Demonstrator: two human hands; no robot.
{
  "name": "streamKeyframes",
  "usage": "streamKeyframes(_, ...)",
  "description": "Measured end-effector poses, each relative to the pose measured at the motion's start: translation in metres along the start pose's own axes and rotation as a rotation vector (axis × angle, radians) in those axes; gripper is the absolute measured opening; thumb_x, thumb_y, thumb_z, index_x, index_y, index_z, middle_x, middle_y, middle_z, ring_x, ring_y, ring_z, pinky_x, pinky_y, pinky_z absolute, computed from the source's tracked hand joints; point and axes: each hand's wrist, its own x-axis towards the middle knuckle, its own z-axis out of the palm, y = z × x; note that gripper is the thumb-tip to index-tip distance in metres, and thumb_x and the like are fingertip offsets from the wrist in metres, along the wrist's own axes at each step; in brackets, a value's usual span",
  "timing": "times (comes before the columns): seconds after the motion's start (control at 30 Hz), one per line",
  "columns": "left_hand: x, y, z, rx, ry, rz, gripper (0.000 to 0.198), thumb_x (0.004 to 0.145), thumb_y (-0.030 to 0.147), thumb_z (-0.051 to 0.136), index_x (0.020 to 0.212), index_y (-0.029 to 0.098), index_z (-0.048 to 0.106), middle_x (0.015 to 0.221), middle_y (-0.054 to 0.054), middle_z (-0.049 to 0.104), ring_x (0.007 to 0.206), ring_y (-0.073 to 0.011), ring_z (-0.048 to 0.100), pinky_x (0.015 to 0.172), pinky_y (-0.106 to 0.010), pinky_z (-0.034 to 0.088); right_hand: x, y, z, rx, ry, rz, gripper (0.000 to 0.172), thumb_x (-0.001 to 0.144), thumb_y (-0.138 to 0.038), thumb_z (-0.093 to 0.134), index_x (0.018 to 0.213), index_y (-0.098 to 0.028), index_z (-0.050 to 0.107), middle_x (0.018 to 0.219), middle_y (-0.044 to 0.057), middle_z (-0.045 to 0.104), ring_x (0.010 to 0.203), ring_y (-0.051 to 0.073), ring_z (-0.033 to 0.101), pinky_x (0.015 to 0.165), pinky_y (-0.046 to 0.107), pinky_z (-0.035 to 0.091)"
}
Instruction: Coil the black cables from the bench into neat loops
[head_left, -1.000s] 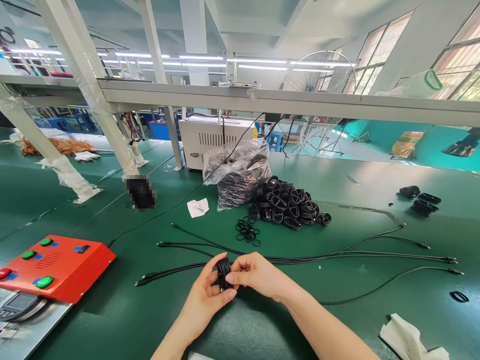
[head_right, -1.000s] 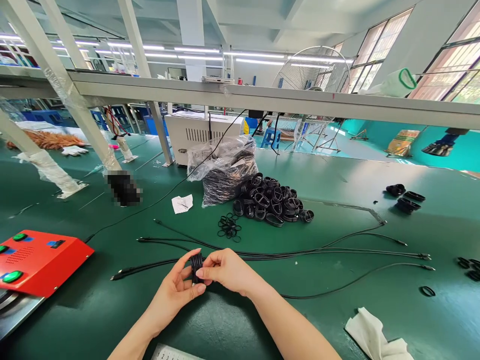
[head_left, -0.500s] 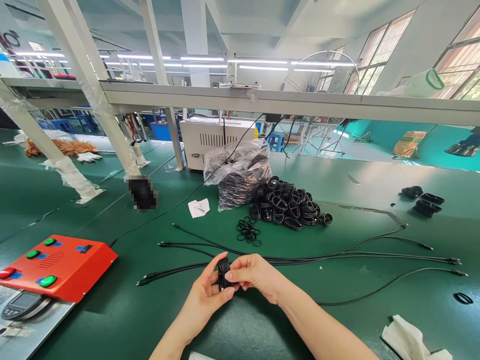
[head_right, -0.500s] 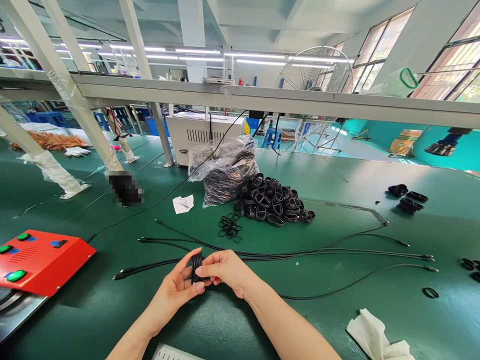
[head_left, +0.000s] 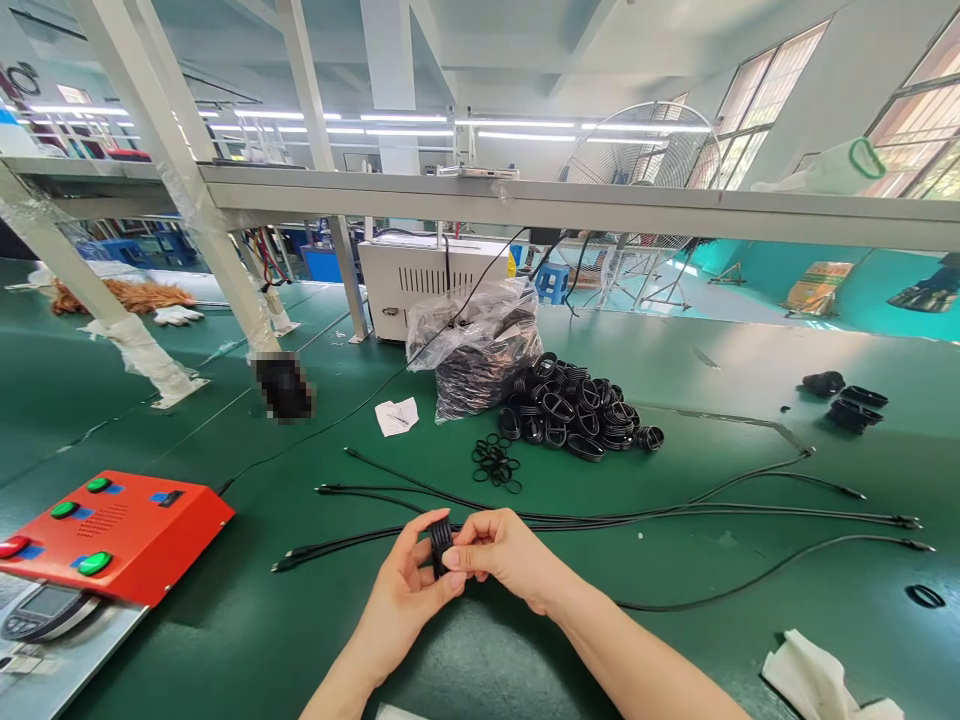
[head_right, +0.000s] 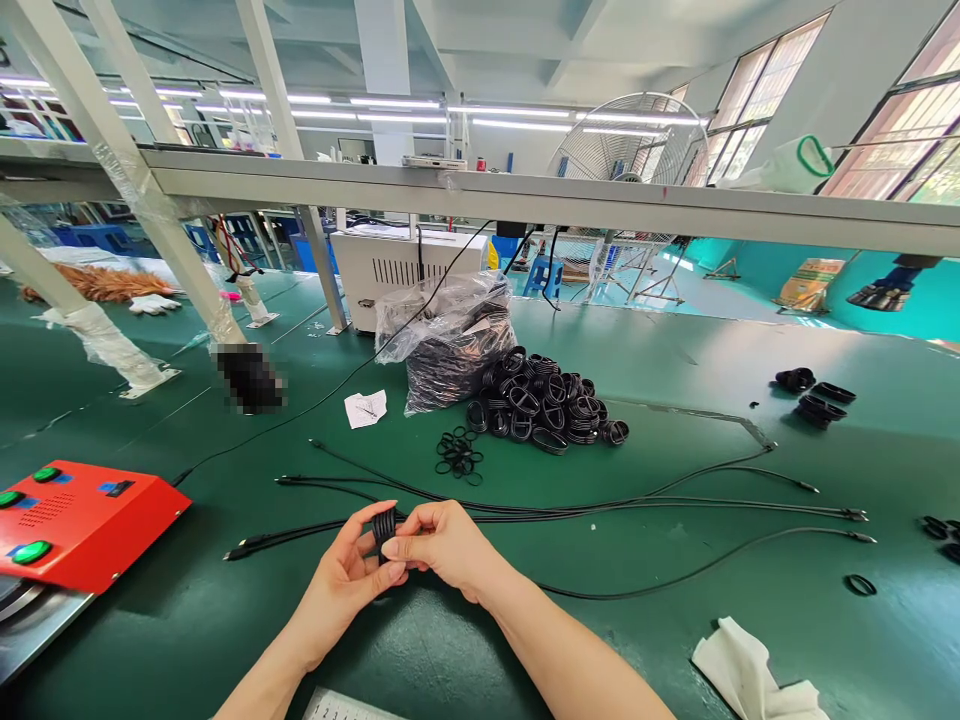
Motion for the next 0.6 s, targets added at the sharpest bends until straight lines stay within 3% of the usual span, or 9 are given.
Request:
streamKeyframes(0.13, -0.002, 0.004, -0.002, -0.002, -0.004, -0.023, 0.076, 0.06, 0.038, 0.086, 0.127, 0.028, 0.051, 0.103, -0.009, 0.073, 0.08, -0.0258, 0.074, 0.073, -0.038, 0.057, -0.001, -0.01, -0.009, -0.071, -0.056, -0.049, 0.042, 0.064, -0.055, 0.079, 0.071, -0.016, 0.064, 0.068, 0.0, 0.062, 0.063, 0.013, 0.054, 0.061, 0.027, 0.041)
streamKeyframes(0.27, -0.003, 0.005, -0.002, -0.033, -0.055, -0.063, 0.074, 0.062, 0.035, 0.086, 0.126, 0.028, 0.049, 0.101, -0.011, 0.074, 0.083, -0.0286, 0.075, 0.073, -0.038, 0.057, -0.002, -0.017, -0.017, -0.139, -0.126, -0.111, 0.039, 0.078, -0.055, 0.068, 0.09, -0.017, 0.066, 0.081, 0.001, 0.063, 0.062, 0.01, 0.048, 0.06, 0.025, 0.039)
streamKeyframes(0.4, -0.004, 0.002, -0.001, -0.051, -0.1, -0.063, 0.07, 0.064, 0.031, 0.085, 0.124, 0.029, 0.049, 0.102, -0.008, 0.072, 0.08, -0.0259, 0.075, 0.075, -0.039, 0.057, 0.0, -0.01, -0.015, -0.141, -0.178, -0.083, 0.039, 0.073, -0.054, 0.072, 0.082, -0.017, 0.064, 0.07, -0.003, 0.054, 0.06, 0.01, 0.047, 0.058, 0.025, 0.038)
streamKeyframes(0.6, -0.005, -0.003, 0.001, -0.019, -0.107, -0.06, 0.084, 0.062, 0.025, 0.087, 0.133, 0.034, 0.044, 0.118, -0.009, 0.067, 0.086, -0.0259, 0.074, 0.086, -0.044, 0.056, 0.005, -0.002, -0.015, -0.192, -0.09, -0.107, 0.028, 0.069, -0.041, 0.078, 0.071, -0.017, 0.062, 0.075, -0.002, 0.055, 0.067, 0.012, 0.048, 0.062, 0.025, 0.039)
